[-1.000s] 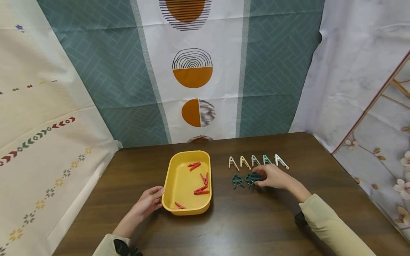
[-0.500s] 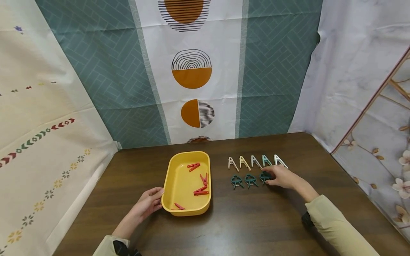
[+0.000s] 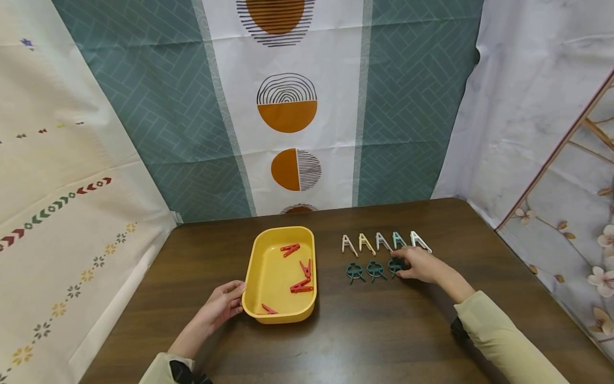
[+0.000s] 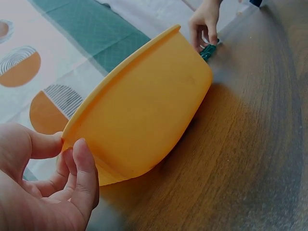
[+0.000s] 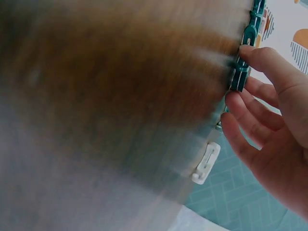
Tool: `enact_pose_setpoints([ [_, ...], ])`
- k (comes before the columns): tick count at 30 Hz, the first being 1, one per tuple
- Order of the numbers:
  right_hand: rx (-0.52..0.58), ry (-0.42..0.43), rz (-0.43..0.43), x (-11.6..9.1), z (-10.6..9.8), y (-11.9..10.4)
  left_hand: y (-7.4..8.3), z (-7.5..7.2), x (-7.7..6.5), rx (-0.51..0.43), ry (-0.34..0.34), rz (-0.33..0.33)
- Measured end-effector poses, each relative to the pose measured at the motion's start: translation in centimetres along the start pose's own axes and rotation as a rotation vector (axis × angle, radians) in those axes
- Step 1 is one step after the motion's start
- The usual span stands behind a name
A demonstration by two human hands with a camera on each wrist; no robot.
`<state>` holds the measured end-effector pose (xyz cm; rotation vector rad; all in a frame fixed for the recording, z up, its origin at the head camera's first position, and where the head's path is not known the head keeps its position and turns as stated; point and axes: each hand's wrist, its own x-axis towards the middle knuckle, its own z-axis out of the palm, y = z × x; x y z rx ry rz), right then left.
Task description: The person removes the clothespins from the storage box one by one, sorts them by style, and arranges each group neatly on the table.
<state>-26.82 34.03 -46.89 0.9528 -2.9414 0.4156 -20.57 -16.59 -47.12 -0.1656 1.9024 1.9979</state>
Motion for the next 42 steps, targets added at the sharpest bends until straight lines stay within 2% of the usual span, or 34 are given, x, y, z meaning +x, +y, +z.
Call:
enact_pose_setpoints([
  [9, 0.018, -0.019, 0.033, 0.2, -0.2, -0.1, -0.1, -0.1, 0.0, 0.011, -0.004, 0.001],
  [13, 0.031, 0.031, -0.001, 0.4, -0.6, -0.4, -0.1, -0.1, 0.0, 0.008, -0.007, 0.002],
  [19, 0.051, 0.107, -0.042, 1.1, -1.0, -1.9, 0.0, -0.1, -0.2, 0.004, -0.006, 0.010],
  [21, 0.082, 0.105, -0.050, 1.5, -1.1, -2.6, 0.1, 0.1, -0.3, 0.045, 0.011, 0.029],
  [26, 0.174, 0.089, -0.058, 2.6, -1.3, -4.1, 0.5, 0.7, -0.5, 0.227, 0.079, 0.144],
  [28, 0.186, 0.094, -0.067, 3.1, -1.2, -4.5, 0.6, 0.9, -0.6, 0.260, 0.097, 0.169],
  [35, 0.229, 0.116, -0.118, 4.7, -0.8, -5.7, 0.6, 1.2, -0.5, 0.260, 0.149, 0.158],
  [42, 0.247, 0.084, -0.140, 6.4, -0.8, -7.9, 0.5, 1.5, -0.5, 0.404, 0.236, 0.223],
])
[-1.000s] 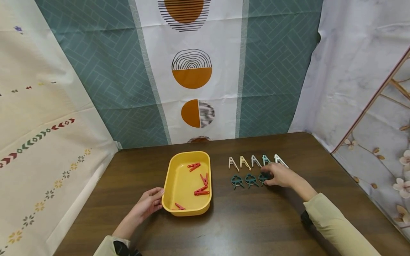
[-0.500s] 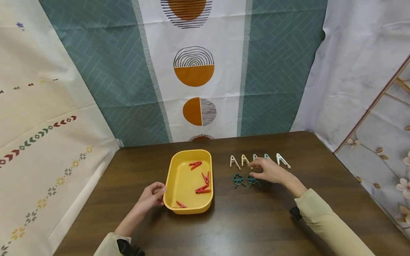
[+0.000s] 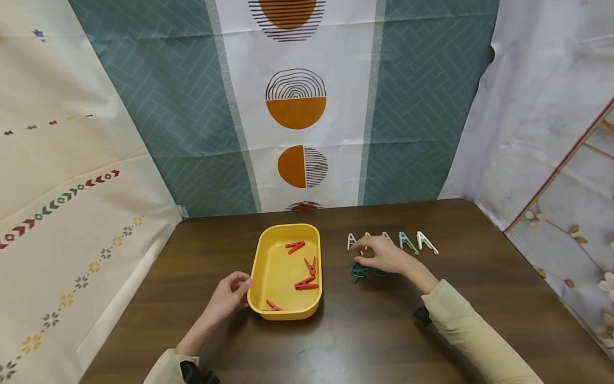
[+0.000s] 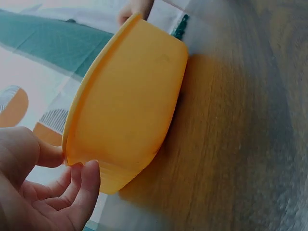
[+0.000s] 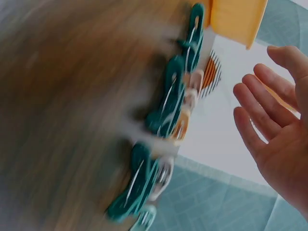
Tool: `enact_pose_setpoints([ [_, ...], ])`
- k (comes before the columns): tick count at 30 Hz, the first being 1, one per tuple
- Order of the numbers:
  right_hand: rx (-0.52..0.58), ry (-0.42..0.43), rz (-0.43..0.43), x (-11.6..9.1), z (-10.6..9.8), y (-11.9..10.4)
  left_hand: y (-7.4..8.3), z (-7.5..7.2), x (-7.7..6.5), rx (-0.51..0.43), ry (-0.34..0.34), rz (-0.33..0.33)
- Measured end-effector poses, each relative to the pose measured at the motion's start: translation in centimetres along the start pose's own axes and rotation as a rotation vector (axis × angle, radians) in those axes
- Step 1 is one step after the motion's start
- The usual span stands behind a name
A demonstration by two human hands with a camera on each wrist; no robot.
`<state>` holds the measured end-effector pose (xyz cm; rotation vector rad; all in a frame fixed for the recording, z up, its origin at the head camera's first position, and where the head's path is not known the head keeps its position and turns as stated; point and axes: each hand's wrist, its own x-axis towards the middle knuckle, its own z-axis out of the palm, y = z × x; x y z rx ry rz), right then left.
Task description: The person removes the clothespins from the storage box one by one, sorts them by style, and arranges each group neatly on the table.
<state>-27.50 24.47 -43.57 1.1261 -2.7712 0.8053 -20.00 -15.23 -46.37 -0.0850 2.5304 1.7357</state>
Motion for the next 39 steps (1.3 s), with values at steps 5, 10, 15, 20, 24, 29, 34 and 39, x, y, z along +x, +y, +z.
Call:
enact_pose_setpoints([
  [5, -0.014, 0.013, -0.043, 1.2, 0.5, -1.1, 0.2, 0.1, 0.1, 0.058, 0.010, 0.020],
  [10, -0.013, 0.013, -0.046, 2.3, 0.8, -2.2, 0.7, 0.2, 0.1, 0.054, 0.005, 0.028],
  [15, 0.015, 0.018, -0.060, 3.2, 1.2, -3.2, 1.1, -0.2, 0.2, 0.065, -0.011, 0.050],
  [20, 0.063, 0.003, -0.103, 4.1, 1.9, -4.1, 1.3, -0.5, 0.4, 0.074, -0.045, 0.043],
  [24, 0.074, -0.028, -0.095, 4.9, 2.6, -4.8, 1.5, -0.6, 0.5, 0.080, -0.055, 0.034],
  [29, 0.103, -0.074, -0.111, 5.9, 3.5, -5.9, 1.6, -0.5, 0.7, 0.111, -0.038, 0.026],
  [34, 0.148, -0.135, -0.134, 7.0, 4.2, -7.2, 1.3, -0.4, 1.0, 0.117, -0.027, 0.023],
  [39, 0.153, -0.211, -0.168, 7.8, 4.9, -8.3, 1.2, -0.3, 1.2, 0.087, -0.031, 0.016],
])
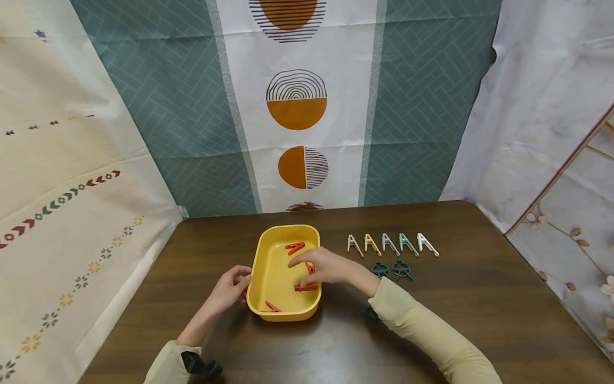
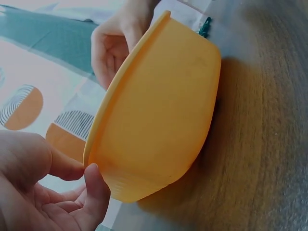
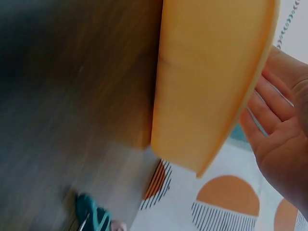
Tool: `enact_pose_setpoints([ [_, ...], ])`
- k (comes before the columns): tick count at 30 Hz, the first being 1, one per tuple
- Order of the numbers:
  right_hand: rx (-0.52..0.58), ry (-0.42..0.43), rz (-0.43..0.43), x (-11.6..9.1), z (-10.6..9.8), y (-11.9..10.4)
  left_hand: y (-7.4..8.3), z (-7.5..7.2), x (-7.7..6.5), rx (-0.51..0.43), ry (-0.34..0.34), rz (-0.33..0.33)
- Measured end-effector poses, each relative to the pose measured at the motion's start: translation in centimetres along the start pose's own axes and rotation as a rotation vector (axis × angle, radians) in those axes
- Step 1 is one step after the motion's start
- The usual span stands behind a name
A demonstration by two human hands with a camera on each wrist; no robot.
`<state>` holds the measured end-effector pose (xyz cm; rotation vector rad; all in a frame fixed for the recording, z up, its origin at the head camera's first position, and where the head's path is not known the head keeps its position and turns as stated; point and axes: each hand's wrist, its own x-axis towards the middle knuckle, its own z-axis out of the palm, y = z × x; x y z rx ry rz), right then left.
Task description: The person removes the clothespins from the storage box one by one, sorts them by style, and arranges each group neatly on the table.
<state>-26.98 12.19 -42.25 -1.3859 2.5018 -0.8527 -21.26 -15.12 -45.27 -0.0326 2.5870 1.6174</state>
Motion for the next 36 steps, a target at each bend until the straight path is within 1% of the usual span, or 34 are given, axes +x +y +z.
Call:
enact_pose_setpoints([
  [6, 0.005, -0.078, -0.008, 0.9, 0.7, -0.6, 0.1, 0.3, 0.1, -0.004, -0.009, -0.005],
  [9, -0.015, -0.126, -0.006, 1.4, 1.1, -1.0, 0.2, 0.4, 0.2, 0.003, -0.008, -0.005],
  [15, -0.111, -0.230, -0.046, 2.5, 2.4, -1.9, 0.2, 0.4, -0.1, 0.009, -0.004, -0.008],
  [19, -0.168, -0.286, -0.082, 3.0, 3.5, -2.2, 0.1, 0.4, -0.1, 0.002, -0.005, -0.003],
  [25, -0.245, -0.311, -0.106, 3.5, 4.7, -2.5, 0.1, 0.5, -0.3, -0.012, -0.011, -0.006],
  [32, -0.259, -0.329, -0.106, 3.7, 5.5, -2.5, 0.1, 0.6, -0.4, -0.028, -0.018, -0.011],
  [36, -0.278, -0.337, -0.116, 4.1, 5.6, -2.5, 0.0, 0.6, -0.4, -0.024, -0.017, -0.001],
])
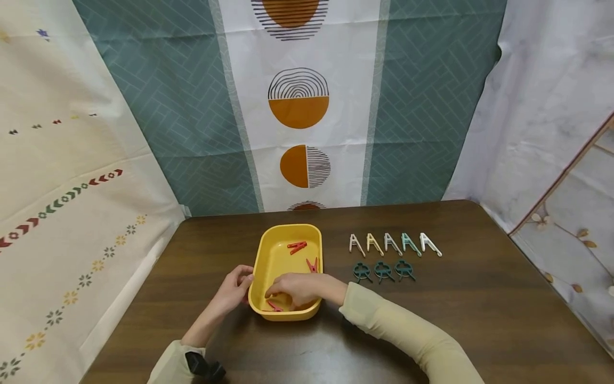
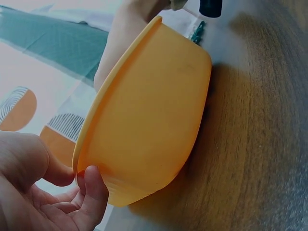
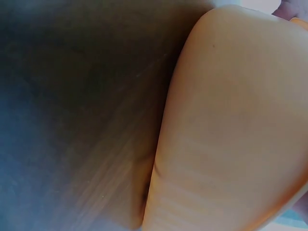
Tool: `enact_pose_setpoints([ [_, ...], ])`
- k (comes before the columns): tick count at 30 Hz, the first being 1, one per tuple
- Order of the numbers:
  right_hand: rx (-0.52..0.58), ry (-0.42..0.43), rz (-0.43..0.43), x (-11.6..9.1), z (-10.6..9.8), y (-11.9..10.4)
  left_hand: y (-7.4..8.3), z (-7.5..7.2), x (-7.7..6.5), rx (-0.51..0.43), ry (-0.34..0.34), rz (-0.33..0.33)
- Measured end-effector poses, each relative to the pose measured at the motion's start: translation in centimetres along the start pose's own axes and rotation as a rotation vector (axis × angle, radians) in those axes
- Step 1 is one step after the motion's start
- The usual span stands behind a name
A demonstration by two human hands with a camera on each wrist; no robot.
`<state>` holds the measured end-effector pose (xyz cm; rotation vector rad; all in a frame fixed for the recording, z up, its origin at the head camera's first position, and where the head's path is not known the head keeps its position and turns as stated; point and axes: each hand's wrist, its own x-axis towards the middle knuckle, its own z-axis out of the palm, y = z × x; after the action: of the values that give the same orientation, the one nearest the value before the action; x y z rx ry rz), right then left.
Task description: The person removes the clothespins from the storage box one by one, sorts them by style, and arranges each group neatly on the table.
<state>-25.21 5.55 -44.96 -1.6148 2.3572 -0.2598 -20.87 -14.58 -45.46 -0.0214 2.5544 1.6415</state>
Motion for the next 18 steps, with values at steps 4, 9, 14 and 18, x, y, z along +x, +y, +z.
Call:
enact_pose_setpoints([
  [4, 0.007, -0.008, -0.001, 0.17, -0.04, -0.03, -0.03, 0.06, 0.02, 0.007, -0.006, 0.001],
  [9, 0.009, -0.001, -0.011, 0.51, 0.30, 0.00, -0.21, 0.07, -0.05, 0.000, -0.013, -0.006],
  [14, 0.017, 0.017, -0.002, 0.72, 0.55, 0.14, -0.26, 0.08, -0.02, -0.002, -0.013, -0.009],
  [18, 0.012, 0.044, 0.015, 0.75, 0.52, 0.25, -0.14, 0.09, 0.06, 0.005, -0.008, -0.004],
])
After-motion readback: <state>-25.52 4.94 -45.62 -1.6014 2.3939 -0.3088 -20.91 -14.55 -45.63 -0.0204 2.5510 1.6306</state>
